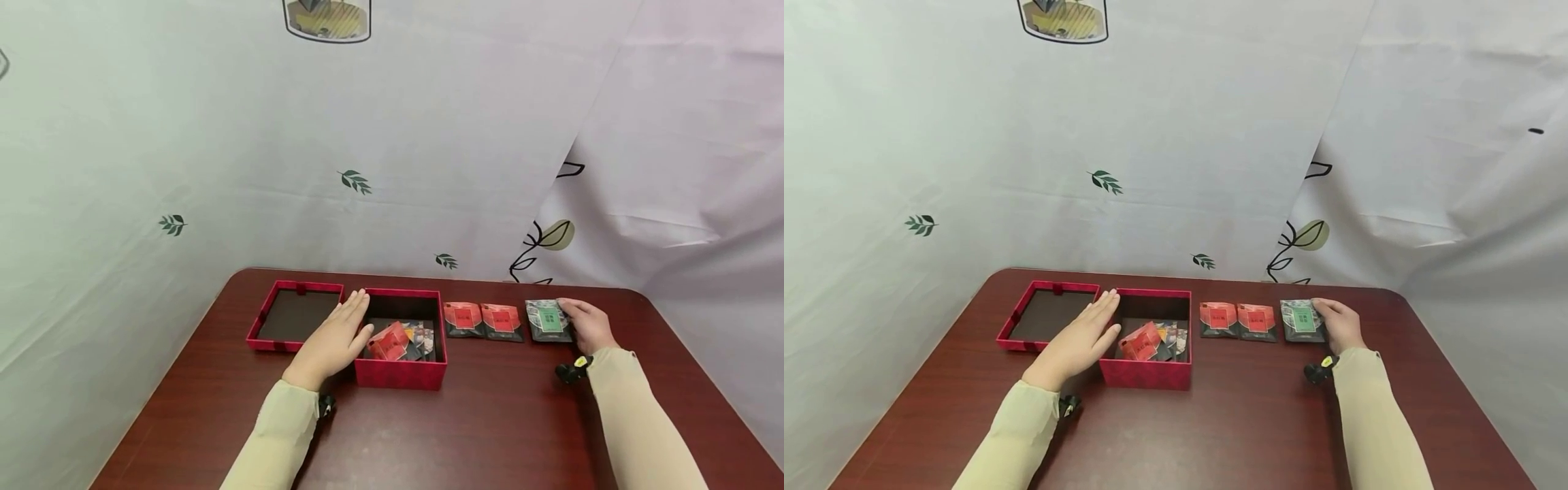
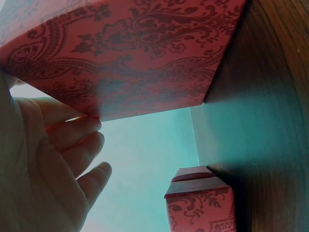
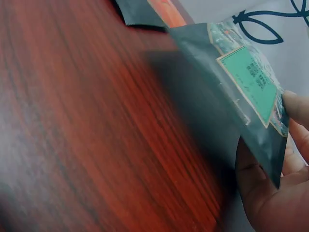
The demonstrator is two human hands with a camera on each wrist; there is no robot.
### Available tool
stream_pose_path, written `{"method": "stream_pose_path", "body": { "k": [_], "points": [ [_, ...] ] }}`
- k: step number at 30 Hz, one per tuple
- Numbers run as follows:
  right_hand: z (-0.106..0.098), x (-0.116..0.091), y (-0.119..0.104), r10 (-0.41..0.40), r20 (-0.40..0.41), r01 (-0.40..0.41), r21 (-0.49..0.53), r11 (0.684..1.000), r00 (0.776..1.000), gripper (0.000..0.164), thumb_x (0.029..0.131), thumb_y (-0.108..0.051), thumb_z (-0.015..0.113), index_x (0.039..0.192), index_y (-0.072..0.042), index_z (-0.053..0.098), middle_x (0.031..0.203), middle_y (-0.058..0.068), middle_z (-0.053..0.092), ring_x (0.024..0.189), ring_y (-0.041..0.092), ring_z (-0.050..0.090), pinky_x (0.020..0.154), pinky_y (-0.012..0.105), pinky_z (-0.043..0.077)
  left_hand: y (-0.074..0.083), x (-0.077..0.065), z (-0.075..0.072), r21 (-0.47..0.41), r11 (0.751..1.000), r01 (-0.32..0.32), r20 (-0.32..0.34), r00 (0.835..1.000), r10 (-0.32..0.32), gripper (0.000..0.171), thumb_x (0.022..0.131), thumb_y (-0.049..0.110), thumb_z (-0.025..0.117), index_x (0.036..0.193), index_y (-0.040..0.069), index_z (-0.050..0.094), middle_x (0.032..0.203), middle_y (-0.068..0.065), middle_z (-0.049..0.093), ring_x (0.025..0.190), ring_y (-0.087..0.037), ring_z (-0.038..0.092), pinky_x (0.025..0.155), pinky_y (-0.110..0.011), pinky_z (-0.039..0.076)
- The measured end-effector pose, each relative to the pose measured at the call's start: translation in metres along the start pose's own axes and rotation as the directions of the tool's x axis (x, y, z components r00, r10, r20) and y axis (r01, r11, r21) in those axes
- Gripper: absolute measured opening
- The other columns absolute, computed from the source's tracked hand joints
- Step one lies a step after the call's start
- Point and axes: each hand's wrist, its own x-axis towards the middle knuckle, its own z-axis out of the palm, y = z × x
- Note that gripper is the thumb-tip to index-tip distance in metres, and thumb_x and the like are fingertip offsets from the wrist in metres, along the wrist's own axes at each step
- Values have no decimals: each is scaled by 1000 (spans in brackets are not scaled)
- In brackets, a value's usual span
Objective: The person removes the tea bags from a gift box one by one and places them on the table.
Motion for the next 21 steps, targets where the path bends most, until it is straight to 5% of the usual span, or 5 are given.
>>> {"method": "stream_pose_path", "body": {
  "k": [8, 10, 14, 21],
  "points": [
    [-2, 5, 4, -28, -29, 22, -183, 983, 999, 17, 104, -27, 59, 94, -31, 73, 89, -23, 61, 81, -3, 60, 69, 18, 54, 0, 0, 1, -2, 1000, 1, -4, 1000, -1, 64, 106, 34, 50, 158, 0, 31, 165, -14, 27, 154, -28, 20, 123, -51, 21],
    [-5, 6, 6, -39, -38, 28, -263, 964, 999, 16, 103, -30, 59, 104, -24, 73, 92, -22, 58, 81, -3, 59, 69, 19, 54, 0, 0, 2, -3, 1000, 0, -6, 1000, 0, 64, 106, 33, 51, 158, 0, 31, 165, -14, 27, 154, -28, 20, 123, -51, 21],
    [-7, 10, 9, -65, -55, 38, -396, 917, 996, 37, 103, -35, 58, 124, -5, 68, 99, -14, 58, 80, -1, 58, 68, 21, 54, 0, 1, 2, -4, 1000, -2, -7, 1000, 1, 65, 106, 34, 51, 158, 1, 31, 165, -14, 27, 154, -28, 21, 123, -50, 21],
    [-2, 14, 11, -147, -70, 82, -565, 821, 987, 47, 103, -32, 58, 127, 8, 65, 118, 16, 66, 81, 1, 55, 69, 20, 50, -1, 0, 2, 1, 1000, 6, -5, 1000, -6, 65, 106, 34, 50, 158, 1, 30, 165, -13, 26, 154, -28, 20, 123, -50, 21]
  ]
}}
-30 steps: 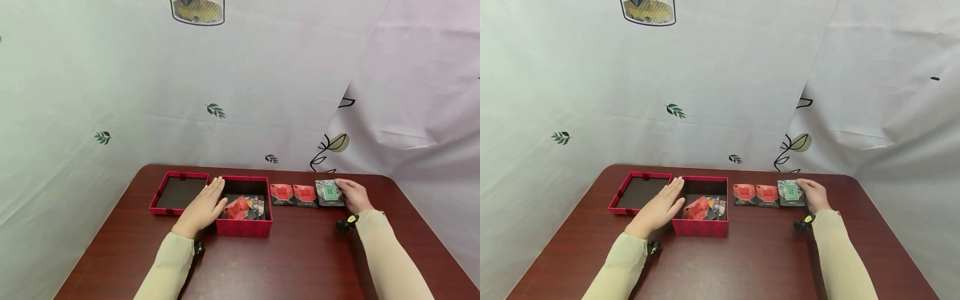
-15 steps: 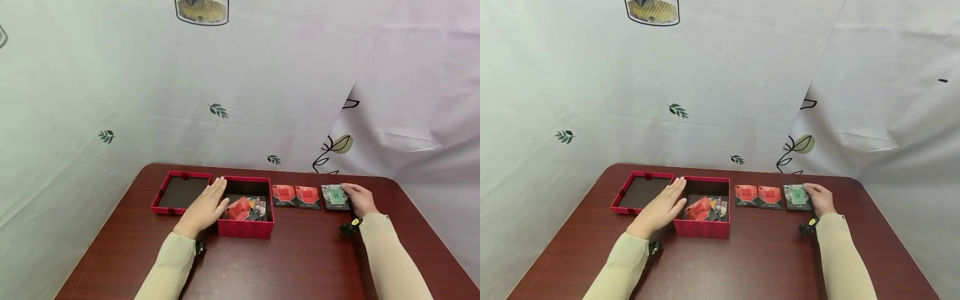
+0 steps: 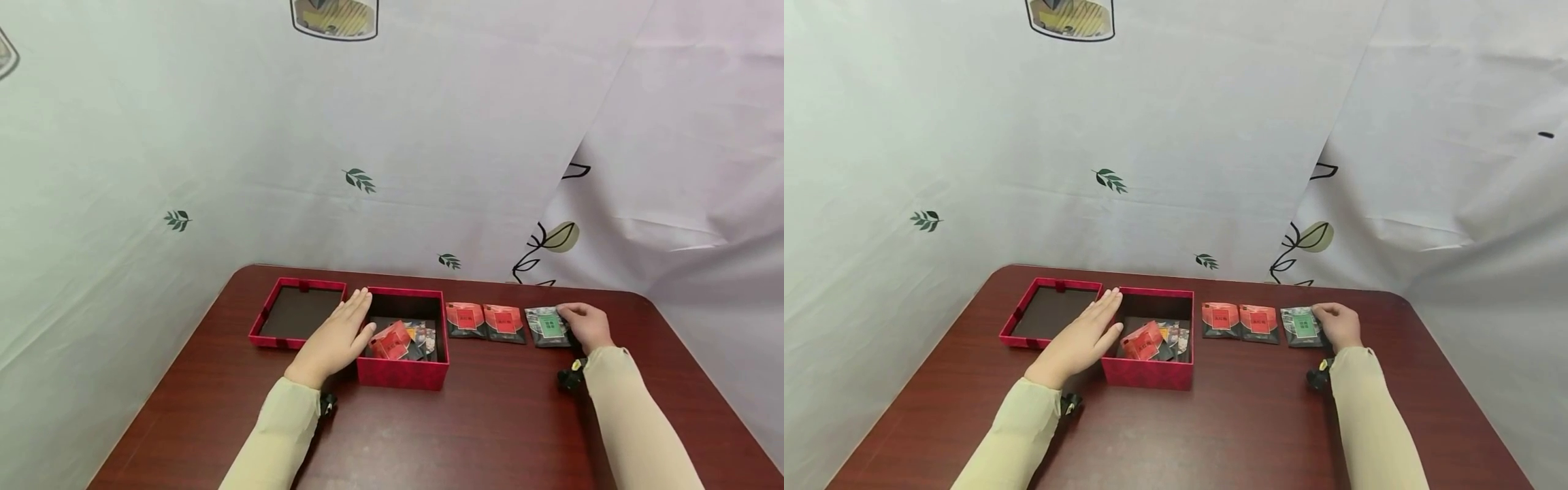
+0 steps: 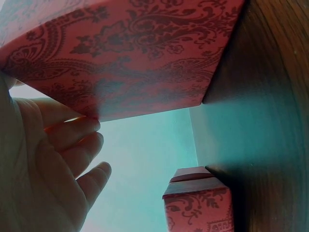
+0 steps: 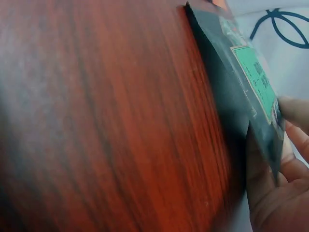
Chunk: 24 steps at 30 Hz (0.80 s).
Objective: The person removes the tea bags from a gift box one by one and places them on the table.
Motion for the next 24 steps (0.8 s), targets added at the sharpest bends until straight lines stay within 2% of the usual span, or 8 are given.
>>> {"method": "stream_pose_path", "body": {
  "k": [6, 9, 11, 16, 24],
  "points": [
    [1, -4, -6, -14, -26, 12, -74, 997, 1000, 47, 101, -33, 59, 123, 8, 67, 128, 27, 61, 99, 21, 56, 79, 31, 47, 0, 0, -1, -6, 1000, 4, 6, 1000, -4, 66, 106, 36, 49, 158, 1, 30, 165, -14, 25, 154, -28, 20, 123, -50, 20],
    [-1, -6, -9, -11, -46, 6, -100, 995, 999, 42, 100, -29, 59, 119, 8, 68, 122, 27, 64, 96, 23, 59, 76, 32, 48, 0, 0, -1, -9, 1000, 4, 6, 1000, -4, 66, 106, 35, 50, 158, 1, 30, 165, -14, 25, 154, -28, 19, 123, -50, 20],
    [-2, -8, -11, -13, -46, 8, -104, 995, 999, 39, 100, -25, 59, 117, 8, 69, 115, 24, 67, 88, 19, 61, 72, 28, 51, 0, 0, -1, -7, 1000, 4, 3, 1000, -4, 66, 106, 36, 49, 158, 1, 30, 165, -14, 25, 154, -28, 19, 123, -50, 20],
    [-1, -15, -19, -30, -29, 29, -45, 999, 999, 35, 101, -20, 58, 118, 9, 66, 98, 16, 70, 74, 9, 64, 63, 21, 55, 0, -1, -1, -7, 1000, 2, -5, 1000, -3, 66, 107, 37, 48, 158, 1, 30, 166, -13, 25, 154, -28, 19, 123, -51, 21],
    [16, -39, -55, -106, -15, 107, 78, 991, 994, 35, 104, -20, 55, 124, 8, 63, 101, 17, 67, 79, 16, 66, 68, 29, 59, 1, 0, 0, -3, 1000, 5, 6, 1000, -5, 67, 107, 39, 47, 159, 2, 28, 166, -12, 24, 154, -27, 18, 123, -49, 20]
  ]
}}
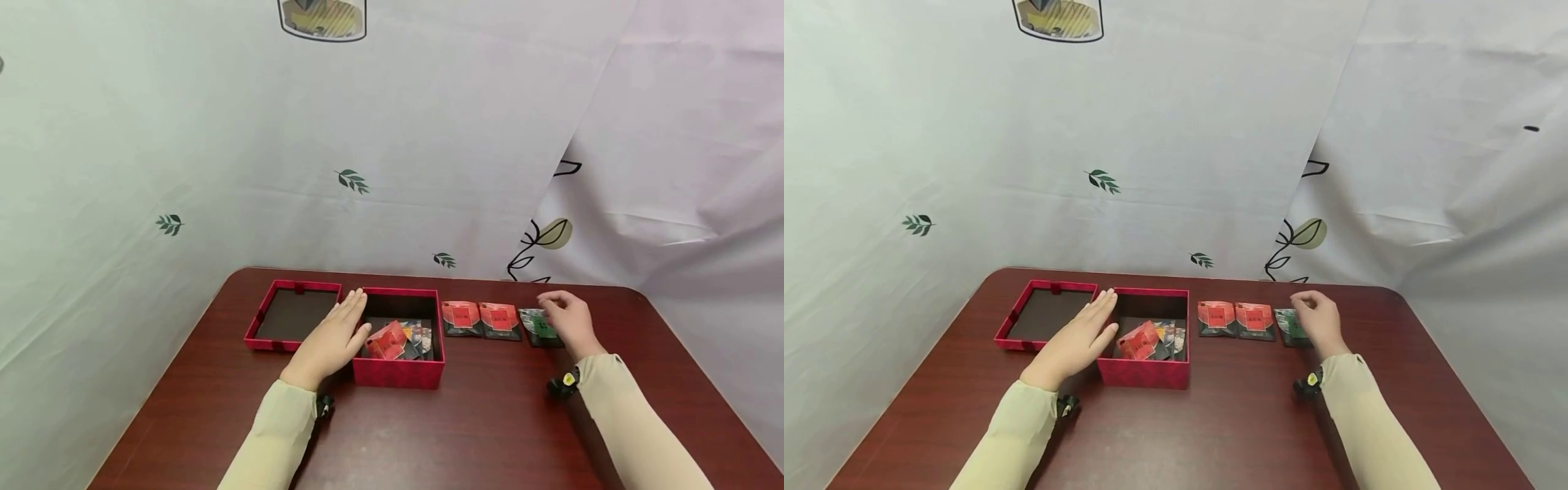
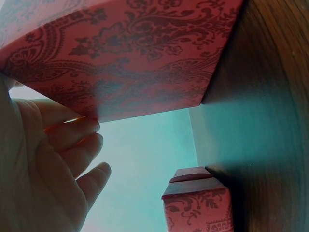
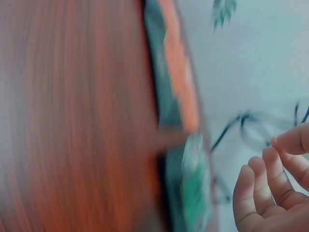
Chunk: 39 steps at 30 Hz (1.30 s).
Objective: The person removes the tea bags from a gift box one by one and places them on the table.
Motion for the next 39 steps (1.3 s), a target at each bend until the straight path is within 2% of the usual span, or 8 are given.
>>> {"method": "stream_pose_path", "body": {
  "k": [3, 6, 12, 16, 22, 29, 32, 39],
  "points": [
    [11, -8, -17, -56, 24, 55, 22, 998, 998, 32, 103, -17, 56, 123, 7, 64, 103, 17, 66, 83, 14, 67, 72, 30, 60, 0, 0, 0, -1, 1000, -2, 1, 1000, 2, 67, 107, 39, 47, 159, 2, 28, 166, -12, 23, 154, -27, 18, 123, -49, 19],
    [23, -17, -35, -129, 61, 126, 41, 991, 990, 27, 102, -14, 58, 119, 6, 65, 96, 16, 66, 78, 13, 65, 70, 32, 60, 1, 0, 0, 0, 1000, 0, 1, 1000, 0, 66, 107, 38, 48, 159, 2, 28, 166, -13, 23, 154, -27, 18, 123, -49, 19],
    [41, -35, -67, -243, 153, 237, 57, 970, 958, 22, 103, -14, 58, 118, 0, 67, 98, 12, 66, 82, 11, 66, 71, 28, 58, 1, 0, -2, 9, 1000, 5, 6, 1000, -5, 65, 107, 37, 46, 159, 2, 28, 166, -13, 23, 154, -27, 18, 123, -50, 20],
    [54, -47, -87, -282, 217, 266, 101, 959, 934, 19, 103, -12, 58, 116, -2, 68, 104, 14, 68, 88, 18, 70, 77, 29, 59, 1, -1, -3, 9, 1000, 1, 4, 1000, -1, 63, 107, 35, 46, 159, 2, 29, 166, -13, 24, 154, -28, 18, 123, -49, 20],
    [73, -62, -117, -307, 289, 286, 115, 951, 907, 17, 100, -12, 63, 112, -2, 70, 96, 11, 72, 85, 28, 71, 74, 32, 59, 2, 0, -2, 8, 1000, -4, 6, 1000, 4, 63, 108, 35, 45, 158, 1, 30, 166, -14, 25, 154, -28, 18, 123, -50, 20],
    [99, -68, -140, -305, 388, 257, 172, 951, 870, 16, 98, -7, 64, 111, 1, 69, 97, 15, 72, 85, 28, 71, 76, 38, 62, 1, -1, -3, 2, 1000, 5, 8, 1000, -5, 63, 107, 33, 46, 158, 0, 30, 166, -14, 24, 154, -28, 18, 123, -50, 19],
    [110, -68, -144, -301, 419, 263, 146, 954, 857, 16, 96, -4, 65, 111, 0, 70, 98, 12, 72, 86, 26, 70, 79, 42, 62, 0, 0, -3, 12, 1000, 1, 9, 1000, -1, 63, 108, 34, 45, 158, 0, 30, 166, -14, 24, 154, -28, 17, 123, -50, 19],
    [132, -65, -144, -297, 461, 332, 6, 943, 836, 17, 92, -3, 65, 108, -2, 72, 97, 6, 71, 80, 15, 67, 74, 32, 59, 1, 0, -1, 16, 1000, -13, 4, 1000, 13, 61, 108, 32, 44, 158, -1, 31, 165, -15, 26, 154, -30, 19, 123, -51, 21]
  ]
}}
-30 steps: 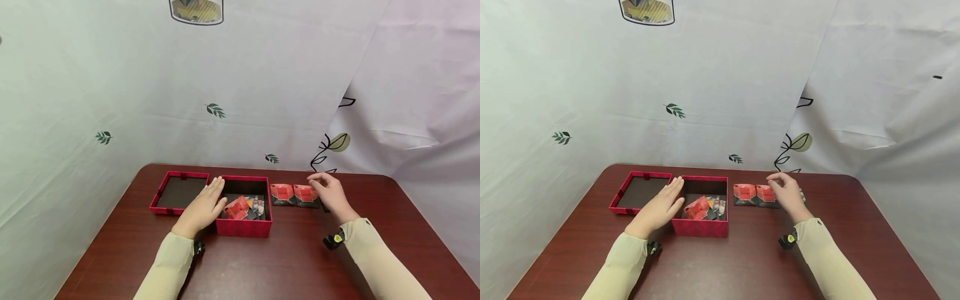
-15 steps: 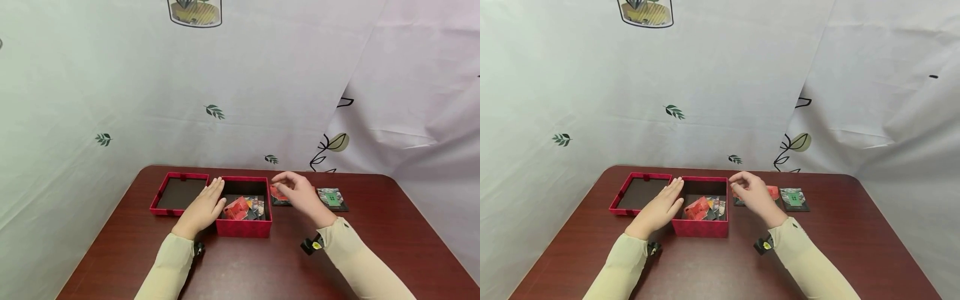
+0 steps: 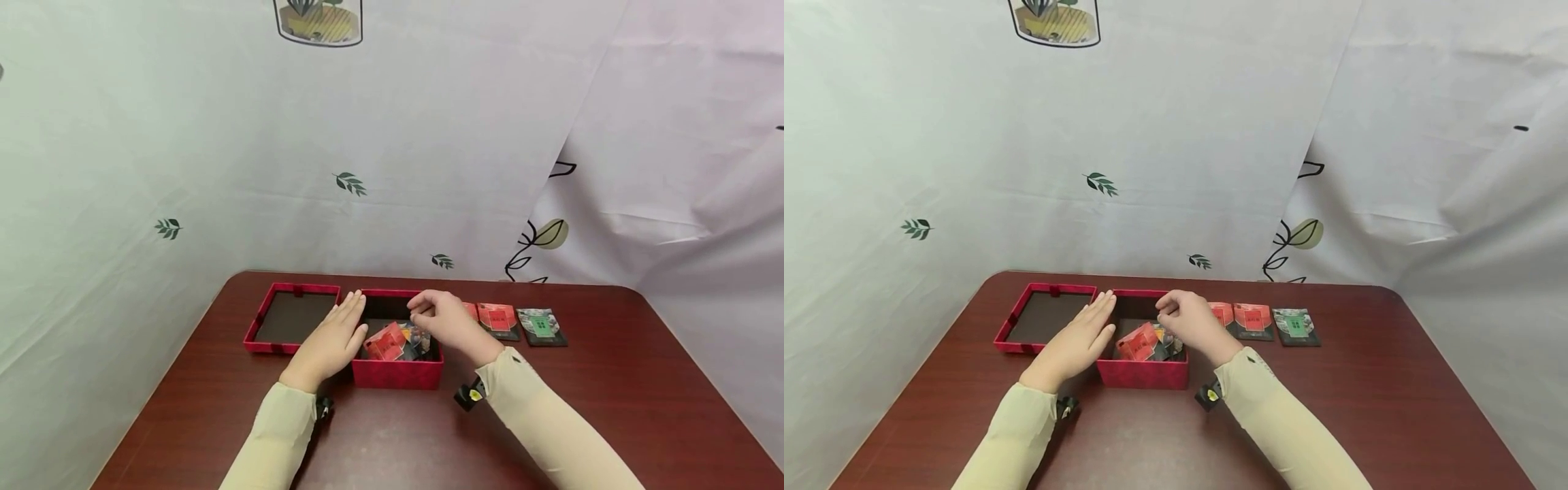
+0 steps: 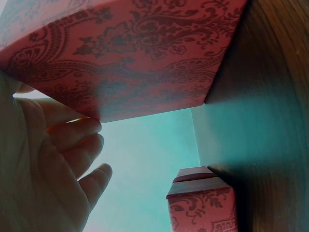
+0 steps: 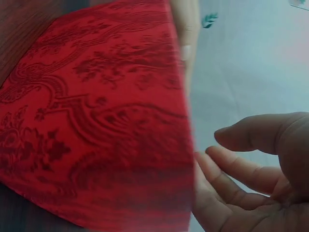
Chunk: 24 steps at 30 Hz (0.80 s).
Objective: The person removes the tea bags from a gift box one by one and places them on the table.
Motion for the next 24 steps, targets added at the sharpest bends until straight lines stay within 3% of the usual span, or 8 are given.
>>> {"method": "stream_pose_path", "body": {
  "k": [10, 20, 24],
  "points": [
    [20, 11, -8, 45, 24, -41, -159, 986, 999, 20, 91, -3, 70, 110, 1, 71, 96, 9, 71, 84, 18, 66, 75, 34, 59, 0, -1, 1, 2, 1000, 4, -2, 1000, -4, 61, 108, 33, 45, 158, 0, 31, 165, -14, 26, 154, -28, 19, 123, -50, 20],
    [34, 25, -14, 105, 120, -57, -354, 934, 987, 14, 90, -3, 69, 102, 3, 71, 85, 8, 68, 71, 17, 59, 71, 36, 56, -1, 1, 3, 6, 1000, -15, -22, 1000, 15, 59, 108, 27, 47, 156, -2, 33, 164, -17, 28, 153, -30, 21, 122, -51, 22],
    [39, 30, -13, 126, 143, -56, -412, 910, 982, 4, 87, -2, 69, 90, 1, 69, 74, 5, 63, 63, 15, 53, 60, 30, 50, -2, 1, 2, 11, 1000, -16, -17, 1000, 17, 59, 108, 28, 46, 157, -2, 32, 164, -16, 28, 153, -30, 21, 122, -51, 22]
  ]
}}
